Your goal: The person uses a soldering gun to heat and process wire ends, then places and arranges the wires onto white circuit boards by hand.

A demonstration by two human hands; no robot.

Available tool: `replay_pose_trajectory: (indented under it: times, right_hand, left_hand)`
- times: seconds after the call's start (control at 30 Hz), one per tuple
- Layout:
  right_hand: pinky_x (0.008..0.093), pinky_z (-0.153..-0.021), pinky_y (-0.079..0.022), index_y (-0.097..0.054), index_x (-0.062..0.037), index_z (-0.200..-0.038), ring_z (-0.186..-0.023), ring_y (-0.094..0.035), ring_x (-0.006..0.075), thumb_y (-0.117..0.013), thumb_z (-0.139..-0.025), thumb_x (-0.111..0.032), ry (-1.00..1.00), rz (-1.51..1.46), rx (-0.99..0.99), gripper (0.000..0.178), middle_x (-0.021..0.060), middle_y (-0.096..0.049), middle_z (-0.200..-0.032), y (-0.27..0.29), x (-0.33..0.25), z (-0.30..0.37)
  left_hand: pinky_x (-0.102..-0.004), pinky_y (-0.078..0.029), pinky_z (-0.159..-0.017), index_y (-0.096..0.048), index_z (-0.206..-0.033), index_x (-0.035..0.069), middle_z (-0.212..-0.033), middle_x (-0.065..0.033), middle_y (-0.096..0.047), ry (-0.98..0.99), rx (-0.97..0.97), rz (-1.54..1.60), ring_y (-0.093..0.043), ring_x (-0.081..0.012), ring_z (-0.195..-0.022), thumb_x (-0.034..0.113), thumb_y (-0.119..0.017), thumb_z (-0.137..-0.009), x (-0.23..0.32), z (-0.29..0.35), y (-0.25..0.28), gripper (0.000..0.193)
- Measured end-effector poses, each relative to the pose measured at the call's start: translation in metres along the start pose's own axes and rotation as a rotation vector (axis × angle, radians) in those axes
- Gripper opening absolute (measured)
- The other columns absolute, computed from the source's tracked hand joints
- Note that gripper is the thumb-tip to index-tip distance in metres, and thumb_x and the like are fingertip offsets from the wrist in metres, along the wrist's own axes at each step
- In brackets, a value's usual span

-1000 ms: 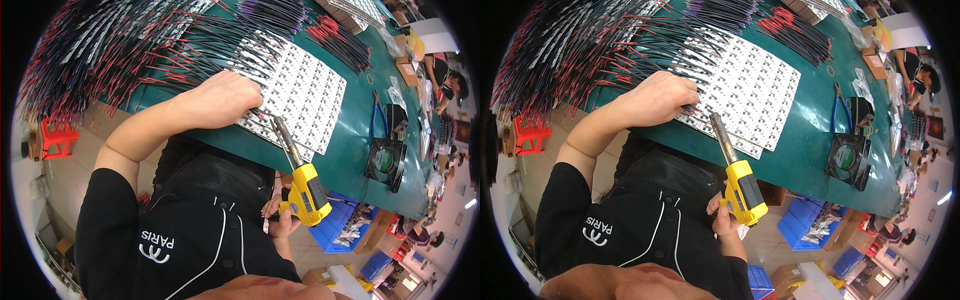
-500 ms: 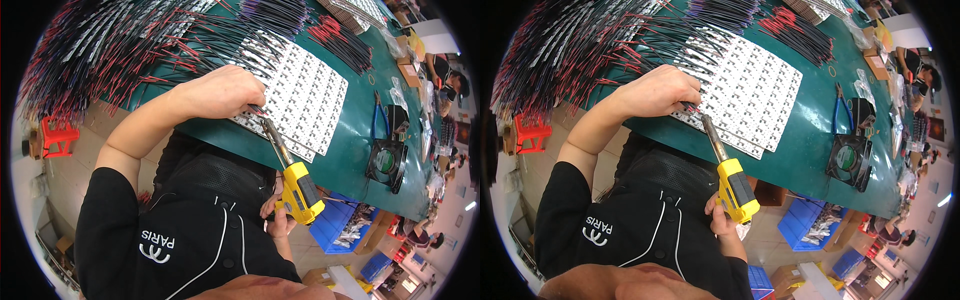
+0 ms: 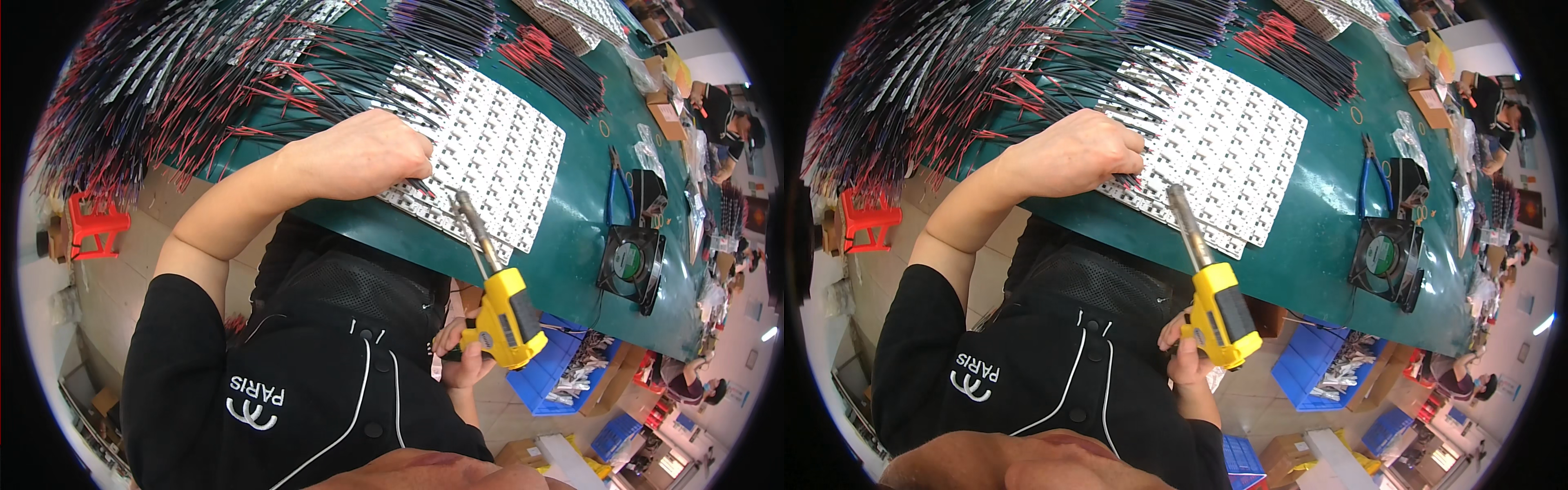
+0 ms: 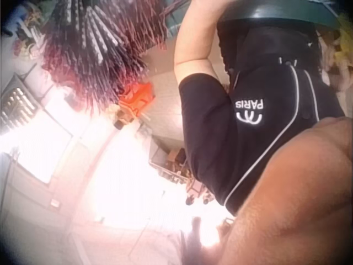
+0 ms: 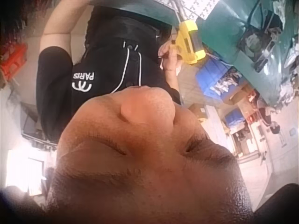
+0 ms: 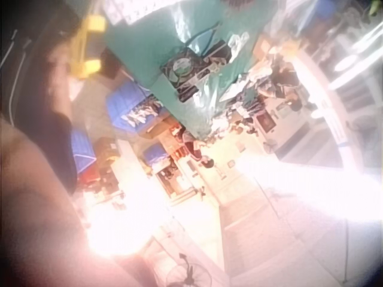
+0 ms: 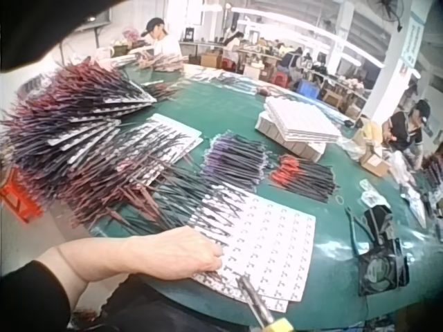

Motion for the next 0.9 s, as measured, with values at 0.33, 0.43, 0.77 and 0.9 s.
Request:
replay_pose_trajectory:
  times: [0.33,0.43,0.77,0.9]
  right_hand:
    - [0.0253,-0.039,-0.04,-0.036,0.0047,-0.109,-0.042,-0.044,0.0139,-0.058,-0.084,-0.033,0.055,-0.028,0.079,0.05,0.0057,-0.043,-0.057,0.01,-0.01,-0.02]
    - [0.025,-0.036,-0.039,-0.036,0.0051,-0.11,-0.04,-0.043,0.0139,-0.056,-0.085,-0.032,0.147,-0.049,0.057,0.049,0.0057,-0.043,-0.056,0.016,-0.019,-0.031]
    - [0.0244,-0.036,-0.037,-0.043,0.0072,-0.117,-0.039,-0.042,0.011,-0.047,-0.091,-0.024,0.14,-0.059,-0.068,0.041,0.0048,-0.043,-0.055,0.02,-0.093,-0.165]
    - [0.0238,-0.036,-0.036,-0.043,0.0053,-0.117,-0.039,-0.042,0.0101,-0.049,-0.09,-0.026,0.092,-0.025,-0.099,0.041,0.0038,-0.043,-0.056,0.014,-0.097,-0.2]
  left_hand:
    - [-0.0372,-0.047,-0.066,-0.058,-0.081,0.003,-0.077,-0.0113,-0.057,0.084,0.184,0.184,-0.058,-0.0289,-0.075,-0.002,-0.056,-0.07,-0.009,0.017,0.016,0.012]
    - [-0.0265,-0.046,-0.055,-0.056,-0.093,0.0,-0.081,-0.0078,-0.061,0.247,0.538,-0.132,-0.057,-0.0211,-0.063,-0.014,-0.052,-0.072,-0.013,0.025,0.067,0.026]
    - [-0.0451,-0.044,-0.071,-0.045,-0.095,0.0,-0.082,-0.0239,-0.06,0.38,0.026,0.002,-0.058,-0.0403,-0.082,0.042,-0.053,-0.089,-0.058,-0.109,0.031,0.043]
    - [-0.0454,-0.043,-0.073,-0.044,-0.097,0.001,-0.087,-0.0246,-0.059,0.405,-0.003,0.161,-0.056,-0.0417,-0.087,0.033,-0.051,-0.092,-0.091,-0.123,-0.009,0.034]
Point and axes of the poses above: each hand's wrist, its own z-axis away from the middle knuckle, its own y-axis out of the back of the hand, x = y × z, the point moved 4 cm from there along -z, towards the middle knuckle
